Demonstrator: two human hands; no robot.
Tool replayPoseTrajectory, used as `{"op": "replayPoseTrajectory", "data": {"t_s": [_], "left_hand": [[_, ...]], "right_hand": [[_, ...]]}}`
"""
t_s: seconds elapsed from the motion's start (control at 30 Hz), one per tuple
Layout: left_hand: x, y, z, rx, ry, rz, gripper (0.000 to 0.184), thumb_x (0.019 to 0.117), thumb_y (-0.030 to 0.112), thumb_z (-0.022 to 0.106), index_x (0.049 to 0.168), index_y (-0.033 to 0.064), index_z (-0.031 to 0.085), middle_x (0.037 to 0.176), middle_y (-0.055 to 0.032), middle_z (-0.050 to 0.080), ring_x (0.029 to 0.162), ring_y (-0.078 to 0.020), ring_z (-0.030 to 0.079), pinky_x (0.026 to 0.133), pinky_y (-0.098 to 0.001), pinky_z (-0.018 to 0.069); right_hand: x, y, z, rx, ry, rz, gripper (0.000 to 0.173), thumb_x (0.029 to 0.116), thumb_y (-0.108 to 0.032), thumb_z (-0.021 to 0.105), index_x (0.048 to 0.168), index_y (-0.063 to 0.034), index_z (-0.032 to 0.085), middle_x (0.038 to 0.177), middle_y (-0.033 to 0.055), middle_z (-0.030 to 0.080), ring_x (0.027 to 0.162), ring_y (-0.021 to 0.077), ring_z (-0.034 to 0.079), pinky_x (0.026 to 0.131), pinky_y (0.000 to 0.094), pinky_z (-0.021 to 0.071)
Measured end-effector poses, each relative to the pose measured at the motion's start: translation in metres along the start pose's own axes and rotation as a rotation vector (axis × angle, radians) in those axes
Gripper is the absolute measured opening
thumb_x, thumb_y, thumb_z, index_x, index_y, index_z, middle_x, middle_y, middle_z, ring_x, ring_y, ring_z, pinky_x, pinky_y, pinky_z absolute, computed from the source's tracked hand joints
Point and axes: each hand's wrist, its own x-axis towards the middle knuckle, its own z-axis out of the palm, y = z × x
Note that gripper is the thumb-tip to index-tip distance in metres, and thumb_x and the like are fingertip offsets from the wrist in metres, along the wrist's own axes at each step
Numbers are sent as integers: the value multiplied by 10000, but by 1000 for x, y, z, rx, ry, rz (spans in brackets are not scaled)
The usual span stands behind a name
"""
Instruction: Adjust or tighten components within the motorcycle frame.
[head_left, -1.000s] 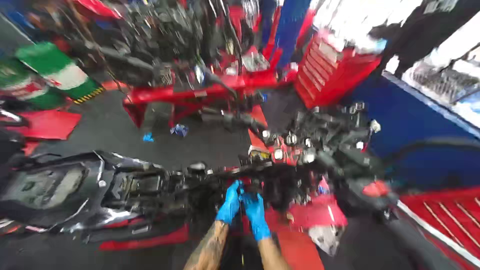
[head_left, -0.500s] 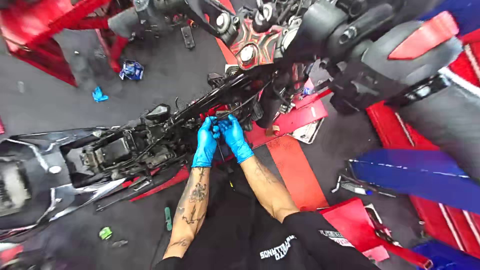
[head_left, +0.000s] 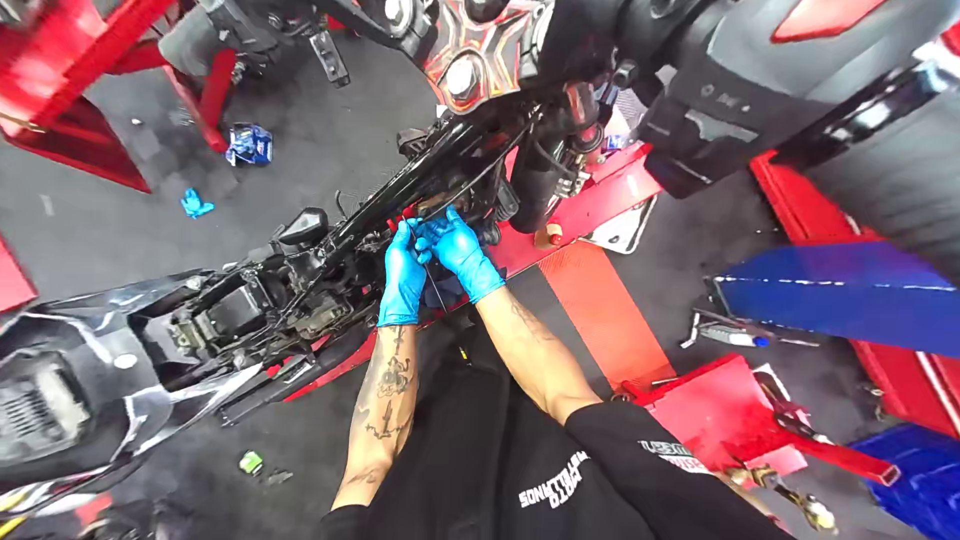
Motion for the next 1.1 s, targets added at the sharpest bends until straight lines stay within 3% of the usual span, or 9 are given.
{"op": "replayPoseTrajectory", "data": {"t_s": [0.13, 0.3, 0.37, 0.57, 0.67, 0.83, 0.93, 1.03, 1.1], "left_hand": [[1, 5, -3, 0, 4, -25, 323, 1125, 332, 351, 1126, 126, 601, 787, 18, 578, 533, -44, 482, 473, -163, 415], [-10, 22, -14, 91, -36, 16, 397, 1139, 354, 239, 1156, 147, 576, 1103, -12, 704, 601, -38, 540, 509, -174, 417], [-16, 28, -17, 100, -90, 54, 422, 1141, 346, 199, 1147, 154, 575, 1143, -14, 704, 611, -40, 551, 511, -175, 421], [-22, 33, -19, 120, -153, 112, 424, 1139, 348, 198, 1111, 167, 580, 1078, 1, 698, 599, -33, 536, 512, -169, 429], [-32, 39, -15, 175, -142, 200, 423, 1138, 321, 189, 1115, 152, 577, 1051, -3, 680, 583, -43, 505, 511, -181, 423], [-49, 50, -7, 433, -111, 445, 334, 1141, 224, 269, 1186, 83, 569, 1044, -41, 701, 573, -61, 513, 515, -205, 434], [-47, 38, -8, 630, -162, 526, 264, 1114, 156, 376, 1193, 45, 602, 1011, -26, 719, 602, -48, 531, 552, -227, 455], [-36, 11, -7, 889, -122, 511, 257, 1097, 230, 474, 1204, 79, 652, 866, -13, 642, 613, -81, 529, 594, -279, 492], [-24, -10, -8, 1010, -97, 510, 281, 1104, 270, 461, 1208, 91, 651, 927, -54, 677, 695, -116, 602, 678, -330, 536]], "right_hand": [[10, 3, -1, -25, 25, 27, 647, 1105, -535, 228, 1350, -10, 515, 1201, 147, 659, 1049, 217, 671, 890, 362, 577], [-12, -14, 8, -318, 91, -13, 619, 1120, -483, 268, 1331, 18, 565, 1190, 130, 706, 1012, 176, 707, 894, 325, 577], [-18, -12, 8, -352, 113, -44, 610, 1114, -489, 301, 1347, 8, 569, 1185, 119, 713, 985, 163, 712, 873, 313, 579], [-31, -10, 12, -395, 128, -98, 543, 1103, -468, 386, 1367, -29, 567, 1149, 95, 725, 948, 132, 712, 852, 280, 574], [-36, -19, 12, -437, 72, -71, 520, 1116, -435, 361, 1401, -38, 539, 1177, 92, 717, 966, 132, 710, 865, 281, 572], [23, -15, -17, -421, -25, -8, 546, 1129, -408, 308, 1253, 29, 611, 1090, 127, 753, 939, 197, 740, 829, 340, 605], [26, -14, -22, -409, -31, 6, 555, 1130, -411, 293, 1210, 18, 636, 1062, 117, 755, 917, 192, 735, 823, 350, 600], [26, -12, -22, -385, -31, -48, 531, 1127, -398, 330, 1189, 27, 642, 1009, 121, 747, 872, 190, 730, 801, 355, 612], [26, -11, -25, -398, -2, -42, 525, 1118, -410, 364, 1248, 25, 627, 1030, 119, 734, 877, 185, 720, 798, 351, 609]]}}
